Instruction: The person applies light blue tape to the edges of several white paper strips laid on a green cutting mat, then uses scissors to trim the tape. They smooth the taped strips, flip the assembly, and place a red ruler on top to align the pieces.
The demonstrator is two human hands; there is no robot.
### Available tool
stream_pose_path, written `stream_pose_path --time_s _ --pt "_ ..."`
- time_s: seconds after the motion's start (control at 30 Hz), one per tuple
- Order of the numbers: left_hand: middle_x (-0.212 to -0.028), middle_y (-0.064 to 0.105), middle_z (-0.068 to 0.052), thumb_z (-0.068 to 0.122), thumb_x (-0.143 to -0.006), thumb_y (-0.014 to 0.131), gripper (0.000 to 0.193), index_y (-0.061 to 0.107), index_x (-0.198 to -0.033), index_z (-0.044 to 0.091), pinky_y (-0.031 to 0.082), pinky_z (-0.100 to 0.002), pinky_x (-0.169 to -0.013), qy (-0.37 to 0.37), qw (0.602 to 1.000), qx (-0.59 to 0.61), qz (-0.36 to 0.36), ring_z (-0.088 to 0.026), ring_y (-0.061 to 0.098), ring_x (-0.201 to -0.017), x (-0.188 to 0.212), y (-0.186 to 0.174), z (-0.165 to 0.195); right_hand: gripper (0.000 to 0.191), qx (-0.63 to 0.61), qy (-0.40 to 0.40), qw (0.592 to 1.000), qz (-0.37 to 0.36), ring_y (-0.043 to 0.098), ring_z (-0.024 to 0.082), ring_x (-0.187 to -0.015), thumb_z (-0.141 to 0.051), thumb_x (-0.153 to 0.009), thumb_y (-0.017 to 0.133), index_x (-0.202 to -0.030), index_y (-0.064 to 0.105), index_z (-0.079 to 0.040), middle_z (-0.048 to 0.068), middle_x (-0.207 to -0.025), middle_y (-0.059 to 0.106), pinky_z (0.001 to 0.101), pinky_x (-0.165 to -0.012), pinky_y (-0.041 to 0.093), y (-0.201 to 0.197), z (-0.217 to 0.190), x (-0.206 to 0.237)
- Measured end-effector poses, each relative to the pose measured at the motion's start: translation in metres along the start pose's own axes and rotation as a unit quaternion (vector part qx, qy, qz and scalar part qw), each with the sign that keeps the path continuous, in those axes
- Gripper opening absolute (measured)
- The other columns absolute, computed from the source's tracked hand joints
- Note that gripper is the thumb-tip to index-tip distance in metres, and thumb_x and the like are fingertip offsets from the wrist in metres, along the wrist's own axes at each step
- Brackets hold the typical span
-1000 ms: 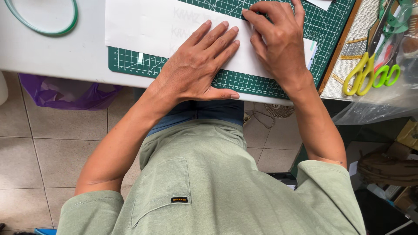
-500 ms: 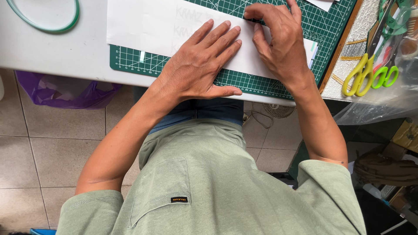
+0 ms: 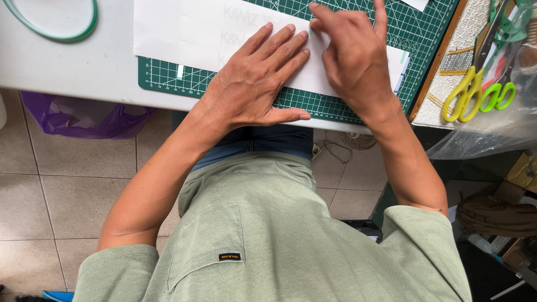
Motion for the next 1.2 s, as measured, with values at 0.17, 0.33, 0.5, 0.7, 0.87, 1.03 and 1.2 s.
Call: stream_pose_path --time_s 0.17,0.33,0.5,0.7,0.87,1.03,1.2 --pt "-0.152 0.051 -0.023 0.074 -0.105 0.041 0.089 0.061 -0.143 -0.003 0.025 -0.049 -0.127 0.000 1.000 -0.017 -0.007 -0.033 0.040 -0.149 0.001 0.001 -0.002 0.050 0.206 -0.114 0.972 0.022 0.052 0.019 -0.139 0.003 -0.104 0.064 -0.152 0.053 -0.004 0.006 -0.126 0.073 0.0591 -0.130 0.003 0.009 -0.031 0.006" --pt "-0.157 0.053 -0.015 0.030 -0.111 0.056 0.043 0.063 -0.146 0.007 0.029 -0.045 -0.129 0.004 0.999 -0.050 0.022 -0.026 0.044 -0.150 0.002 -0.002 -0.003 0.053 0.079 -0.055 0.995 0.002 0.048 0.029 -0.149 0.009 -0.095 0.056 -0.147 0.054 0.000 0.013 -0.138 0.069 0.0647 -0.125 0.002 0.004 -0.017 0.013" --pt "-0.154 0.056 -0.011 0.020 -0.110 0.064 0.035 0.065 -0.143 0.009 0.032 -0.044 -0.127 -0.008 0.999 0.007 0.050 -0.026 0.047 -0.147 0.001 -0.005 -0.007 0.033 0.033 0.030 0.999 0.031 0.061 0.028 -0.123 0.005 -0.100 0.062 -0.131 0.070 -0.005 0.016 -0.126 0.069 0.0484 -0.119 0.037 -0.007 0.000 0.033" --pt "-0.154 0.057 -0.010 0.019 -0.111 0.067 0.032 0.066 -0.141 0.007 0.031 -0.044 -0.127 -0.006 0.998 0.013 0.060 -0.027 0.048 -0.147 0.001 -0.008 -0.007 0.030 0.031 -0.032 0.999 -0.011 0.062 0.016 -0.090 -0.004 -0.093 0.070 -0.121 0.076 -0.009 0.004 -0.110 0.070 0.0457 -0.106 0.035 0.001 -0.049 0.064" --pt "-0.155 0.055 -0.012 0.019 -0.110 0.068 0.033 0.065 -0.139 0.005 0.030 -0.044 -0.128 -0.001 0.998 0.027 0.058 -0.027 0.047 -0.147 0.001 -0.009 -0.007 0.020 0.031 -0.026 0.999 -0.011 0.065 0.014 -0.099 -0.014 -0.100 0.078 -0.121 0.076 -0.012 -0.001 -0.110 0.070 0.0428 -0.106 0.035 0.001 -0.063 0.059" --pt "-0.155 0.055 -0.012 0.020 -0.109 0.068 0.037 0.065 -0.142 0.006 0.029 -0.045 -0.128 -0.003 0.998 0.039 0.057 -0.028 0.046 -0.148 0.001 -0.010 -0.007 0.021 -0.009 0.022 1.000 -0.011 0.063 0.014 -0.092 -0.031 -0.097 0.086 -0.108 0.077 -0.015 -0.002 -0.102 0.071 0.0403 -0.099 0.035 0.004 -0.053 0.049" --pt "-0.155 0.054 -0.013 0.020 -0.108 0.068 0.038 0.064 -0.143 0.005 0.028 -0.045 -0.129 -0.002 0.998 0.041 0.051 -0.028 0.045 -0.148 0.000 -0.010 -0.007 0.010 -0.024 0.041 0.999 -0.001 0.063 0.011 -0.088 -0.023 -0.101 0.083 -0.103 0.077 -0.015 -0.004 -0.097 0.072 0.0367 -0.094 0.035 0.006 -0.048 0.044"
Point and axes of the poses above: each hand's wrist, its own x-axis away from the middle knuckle, its own y-axis out of the palm, z = x × y, the point moved 5 cm from there along -x, towards the middle knuckle
